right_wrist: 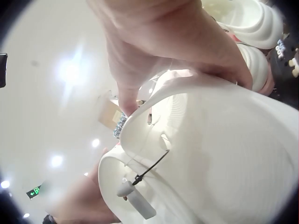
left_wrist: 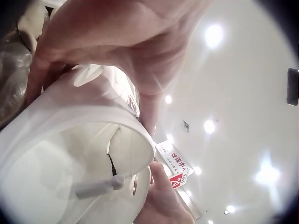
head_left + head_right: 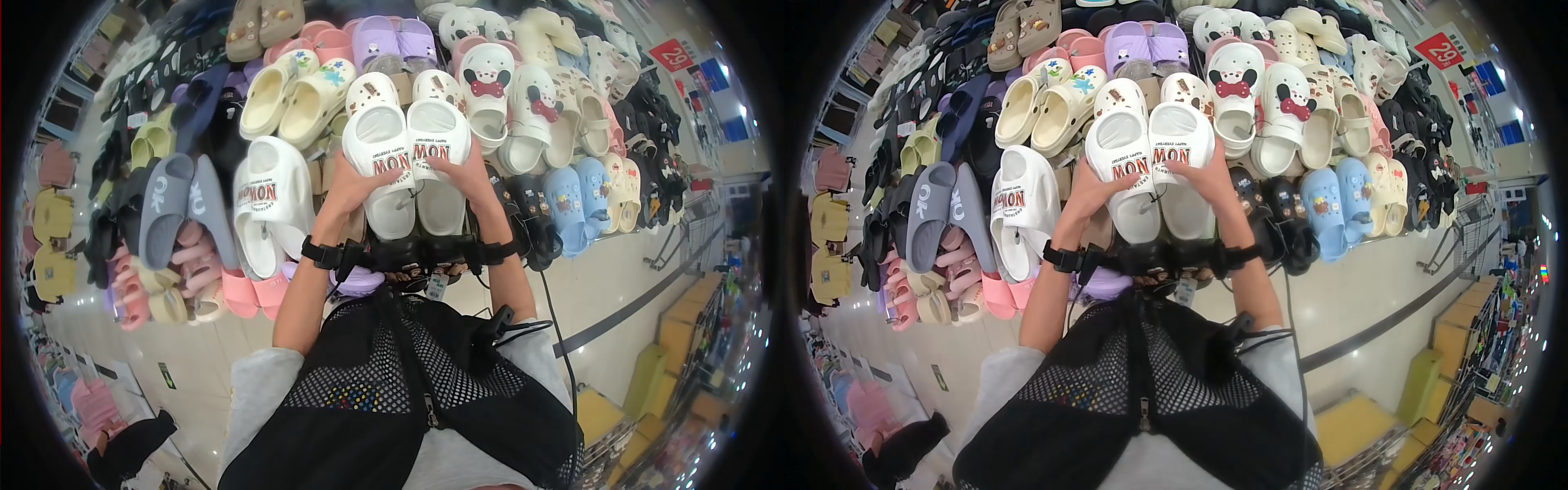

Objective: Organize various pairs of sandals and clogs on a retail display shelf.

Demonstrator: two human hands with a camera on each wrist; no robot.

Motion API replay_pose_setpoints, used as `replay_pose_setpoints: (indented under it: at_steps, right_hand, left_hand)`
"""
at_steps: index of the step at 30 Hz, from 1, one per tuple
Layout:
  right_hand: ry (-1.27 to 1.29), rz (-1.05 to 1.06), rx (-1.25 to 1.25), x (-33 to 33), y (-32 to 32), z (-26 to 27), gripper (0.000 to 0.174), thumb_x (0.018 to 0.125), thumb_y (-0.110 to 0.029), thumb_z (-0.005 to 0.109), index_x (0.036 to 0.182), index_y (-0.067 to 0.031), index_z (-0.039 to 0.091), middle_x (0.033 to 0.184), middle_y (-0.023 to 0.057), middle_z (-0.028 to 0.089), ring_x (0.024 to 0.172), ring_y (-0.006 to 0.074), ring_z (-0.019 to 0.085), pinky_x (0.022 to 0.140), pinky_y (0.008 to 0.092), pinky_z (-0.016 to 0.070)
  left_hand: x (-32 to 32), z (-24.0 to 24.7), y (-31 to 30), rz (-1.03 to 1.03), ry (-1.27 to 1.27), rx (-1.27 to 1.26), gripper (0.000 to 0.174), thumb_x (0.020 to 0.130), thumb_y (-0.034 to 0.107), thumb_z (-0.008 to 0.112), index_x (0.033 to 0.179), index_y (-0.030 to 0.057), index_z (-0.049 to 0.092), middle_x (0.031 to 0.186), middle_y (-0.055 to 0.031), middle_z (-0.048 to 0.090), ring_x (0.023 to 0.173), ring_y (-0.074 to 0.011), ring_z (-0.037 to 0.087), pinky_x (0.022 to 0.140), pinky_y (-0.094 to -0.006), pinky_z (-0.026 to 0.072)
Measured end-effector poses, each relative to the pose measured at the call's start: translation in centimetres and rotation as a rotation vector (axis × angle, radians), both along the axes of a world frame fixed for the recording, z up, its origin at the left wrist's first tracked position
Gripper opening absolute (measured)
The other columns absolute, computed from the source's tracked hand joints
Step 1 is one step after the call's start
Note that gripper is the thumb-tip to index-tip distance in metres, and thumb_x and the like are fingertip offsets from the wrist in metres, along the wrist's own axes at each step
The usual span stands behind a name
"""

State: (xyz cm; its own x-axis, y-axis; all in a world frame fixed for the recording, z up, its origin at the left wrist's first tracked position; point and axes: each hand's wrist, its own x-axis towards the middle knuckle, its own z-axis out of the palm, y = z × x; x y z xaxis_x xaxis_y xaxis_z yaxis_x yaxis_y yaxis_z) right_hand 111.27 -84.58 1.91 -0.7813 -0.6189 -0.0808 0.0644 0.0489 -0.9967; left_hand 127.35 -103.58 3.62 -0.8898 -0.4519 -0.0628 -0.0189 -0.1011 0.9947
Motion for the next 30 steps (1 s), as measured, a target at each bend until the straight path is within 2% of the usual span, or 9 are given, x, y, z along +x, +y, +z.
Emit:
replay_pose_setpoints:
  at_steps: [7, 9, 12, 15, 17, 19, 23, 27, 30]
  right_hand:
    - [0.138, -0.079, 0.035, -0.3, -0.3, -2.5, 0.098, 0.07, -0.018, 0.095, 0.147, 0.0062, 0.039, 0.135, 0.0174, 0.062, 0.121, 0.0244, 0.064, 0.103, 0.0375, 0.0526]
    - [0.262, -0.167, 0.176, -0.2, -0.1, -3.1, 0.088, 0.074, -0.01, 0.09, 0.148, 0.0022, 0.044, 0.134, 0.0136, 0.064, 0.12, 0.0211, 0.064, 0.103, 0.0366, 0.0523]
    - [0.305, -0.223, 0.314, 1.5, -0.6, -0.6, 0.089, 0.074, -0.011, 0.091, 0.147, 0.0043, 0.043, 0.137, 0.0162, 0.061, 0.122, 0.0224, 0.063, 0.104, 0.0368, 0.0516]
    - [0.283, -0.174, 0.243, 0.2, 0.0, -2.7, 0.1, 0.071, -0.024, 0.094, 0.148, 0.0044, 0.038, 0.134, 0.0195, 0.064, 0.123, 0.0275, 0.065, 0.105, 0.0386, 0.0511]
    - [0.307, -0.154, 0.183, -0.8, 0.1, -4.2, 0.099, 0.072, -0.023, 0.094, 0.149, 0.0038, 0.039, 0.134, 0.0181, 0.065, 0.122, 0.0263, 0.065, 0.104, 0.0384, 0.0514]
    - [0.328, -0.134, 0.123, -0.7, 0.0, -3.2, 0.098, 0.072, -0.022, 0.095, 0.149, 0.0033, 0.039, 0.133, 0.0167, 0.065, 0.122, 0.0251, 0.065, 0.104, 0.0381, 0.0517]
    - [0.095, 0.033, -0.025, 0.3, 0.3, 0.9, 0.094, 0.075, -0.022, 0.094, 0.148, 0.0044, 0.042, 0.135, 0.0149, 0.063, 0.121, 0.0202, 0.064, 0.102, 0.0359, 0.0525]
    - [0.107, -0.012, 0.027, 0.3, 0.6, -0.9, 0.09, 0.078, -0.028, 0.093, 0.146, 0.0053, 0.045, 0.131, 0.0167, 0.066, 0.117, 0.0204, 0.065, 0.1, 0.0346, 0.0528]
    - [0.084, -0.073, 0.207, 1.9, 2.6, 0.6, 0.091, 0.08, -0.034, 0.092, 0.147, 0.0065, 0.045, 0.128, 0.0184, 0.067, 0.116, 0.0214, 0.066, 0.098, 0.034, 0.0532]
  left_hand:
    - [-0.3, 0.4, 0.6, 0.057, 0.016, -0.014, 0.073, 0.071, 0.006, 0.094, 0.133, -0.0043, 0.059, 0.12, -0.0129, 0.073, 0.105, -0.0191, 0.072, 0.094, -0.036, 0.0586]
    - [-0.8, -0.6, 0.3, 0.072, 0.019, -0.03, 0.075, 0.068, 0.006, 0.095, 0.132, -0.0059, 0.058, 0.118, -0.0138, 0.073, 0.105, -0.0212, 0.072, 0.095, -0.0375, 0.059]
    - [-1.0, -4.6, -0.6, 0.139, 0.009, -0.209, 0.084, 0.066, 0.015, 0.099, 0.131, -0.0083, 0.051, 0.116, -0.0175, 0.073, 0.106, -0.0267, 0.072, 0.095, -0.0397, 0.0573]
    - [-0.7, -6.2, -1.3, 0.217, -0.165, -0.393, 0.092, 0.062, 0.025, 0.101, 0.129, -0.0089, 0.047, 0.114, -0.0215, 0.071, 0.107, -0.0325, 0.072, 0.095, -0.0412, 0.0555]
    - [-0.8, -5.5, -1.2, 0.205, -0.29, -0.424, 0.092, 0.061, 0.03, 0.102, 0.125, -0.0081, 0.046, 0.114, -0.024, 0.071, 0.107, -0.0353, 0.072, 0.094, -0.0415, 0.0555]
    - [-0.7, -4.8, -1.2, 0.174, -0.214, -0.383, 0.086, 0.063, 0.026, 0.1, 0.124, -0.0074, 0.05, 0.114, -0.0219, 0.072, 0.106, -0.032, 0.072, 0.093, -0.0406, 0.0558]
    - [-0.3, -3.3, -1.4, 0.038, 0.067, -0.206, 0.06, 0.072, 0.012, 0.095, 0.123, -0.0048, 0.068, 0.113, -0.0132, 0.077, 0.102, -0.0189, 0.073, 0.091, -0.0368, 0.0569]
    - [1.2, -1.8, -1.4, -0.055, -0.006, -0.035, 0.074, 0.078, 0.02, 0.094, 0.137, -0.0054, 0.057, 0.127, -0.0154, 0.071, 0.113, -0.0202, 0.068, 0.098, -0.0375, 0.0547]
    - [3.2, -2.0, -0.8, 0.052, -0.256, -0.215, 0.083, 0.083, 0.027, 0.091, 0.145, -0.0063, 0.047, 0.135, -0.0198, 0.066, 0.119, -0.0235, 0.066, 0.101, -0.0375, 0.053]
